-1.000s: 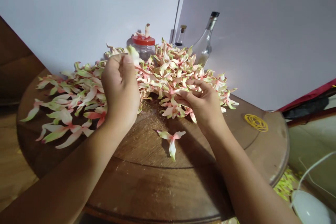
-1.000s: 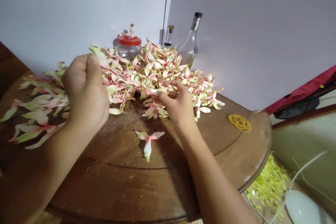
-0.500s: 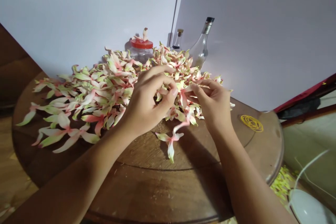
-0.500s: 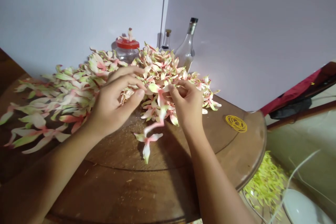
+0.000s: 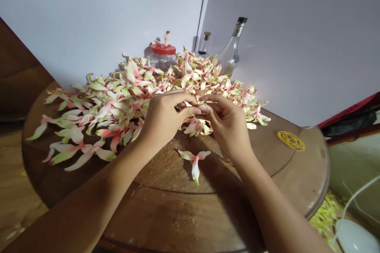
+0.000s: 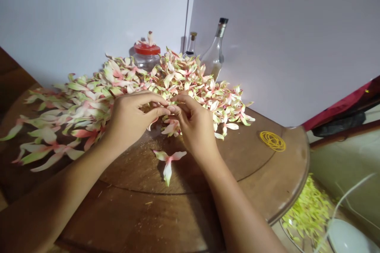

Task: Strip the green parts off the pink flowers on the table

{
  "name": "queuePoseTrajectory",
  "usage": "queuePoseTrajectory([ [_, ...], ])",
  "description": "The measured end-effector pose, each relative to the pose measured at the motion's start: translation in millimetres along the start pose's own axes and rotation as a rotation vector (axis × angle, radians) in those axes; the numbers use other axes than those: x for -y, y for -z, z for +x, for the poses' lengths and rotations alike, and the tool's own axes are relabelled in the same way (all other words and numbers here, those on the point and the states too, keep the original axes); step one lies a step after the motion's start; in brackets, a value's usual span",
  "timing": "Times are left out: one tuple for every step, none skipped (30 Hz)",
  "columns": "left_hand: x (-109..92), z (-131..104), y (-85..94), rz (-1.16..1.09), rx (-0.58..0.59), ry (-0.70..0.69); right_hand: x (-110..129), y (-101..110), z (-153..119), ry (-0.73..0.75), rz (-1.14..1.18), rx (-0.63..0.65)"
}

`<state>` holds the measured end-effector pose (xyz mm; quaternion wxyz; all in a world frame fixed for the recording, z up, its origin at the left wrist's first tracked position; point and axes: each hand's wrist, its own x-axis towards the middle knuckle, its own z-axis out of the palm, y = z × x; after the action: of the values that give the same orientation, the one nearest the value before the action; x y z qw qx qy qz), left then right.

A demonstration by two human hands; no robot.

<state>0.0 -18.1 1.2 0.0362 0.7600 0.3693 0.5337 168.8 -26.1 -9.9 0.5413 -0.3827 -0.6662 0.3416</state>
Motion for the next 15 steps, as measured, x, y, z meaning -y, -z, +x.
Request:
queuePoseTrajectory([
  [0.0, 0.0, 0.3, -0.011, -0.001, 0.014, -0.1, 0.0, 0.0, -0.001, 0.006, -0.002],
  [0.0, 0.0, 0.6, -0.019, 0.002, 0.023, -0.1, -0.2, 0.0, -0.004, 0.017, -0.003],
  [0.1, 0.0, 0.8, -0.019, 0.008, 0.026, 0.0, -0.5, 0.1, -0.007, 0.032, -0.006],
  [0.1, 0.1, 1.0, -0.009, 0.012, 0.02, 0.3, -0.8, 0.2, -0.011, 0.049, -0.01],
  [0.2, 0.1, 1.0, 0.011, 0.018, 0.004, 0.6, -1.2, 0.5, -0.016, 0.065, -0.012],
  [0.1, 0.2, 0.8, 0.037, 0.026, -0.021, 1.1, -1.5, 0.8, -0.022, 0.081, -0.01],
  [-0.1, 0.3, 0.5, 0.067, 0.038, -0.047, 1.7, -1.8, 1.1, -0.03, 0.094, 0.0],
  [-0.4, 0.3, 0.0, 0.098, 0.051, -0.068, 2.3, -2.0, 1.4, -0.037, 0.105, 0.013],
  [-0.7, 0.4, -0.6, 0.126, 0.061, -0.078, 2.8, -2.0, 1.8, -0.042, 0.113, 0.024],
  [-1.2, 0.5, -1.1, 0.147, 0.068, -0.075, 3.1, -2.0, 2.1, -0.047, 0.115, 0.03],
  [-1.5, 0.7, -1.4, 0.159, 0.065, -0.059, 2.9, -1.7, 2.5, -0.053, 0.11, 0.032],
  [-1.5, 1.0, -1.2, 0.157, 0.05, -0.032, 2.3, -1.2, 2.9, -0.064, 0.096, 0.026],
  [-0.8, 1.4, -0.4, 0.14, 0.022, 0.001, 1.3, -0.5, 3.4, -0.08, 0.079, 0.012],
  [0.8, 1.9, 1.1, 0.11, -0.022, 0.042, 0.0, 0.4, 3.9, -0.097, 0.067, -0.004],
  [3.7, 2.4, 3.3, 0.073, -0.09, 0.086, -1.6, 1.5, 4.6, -0.112, 0.061, -0.022],
])
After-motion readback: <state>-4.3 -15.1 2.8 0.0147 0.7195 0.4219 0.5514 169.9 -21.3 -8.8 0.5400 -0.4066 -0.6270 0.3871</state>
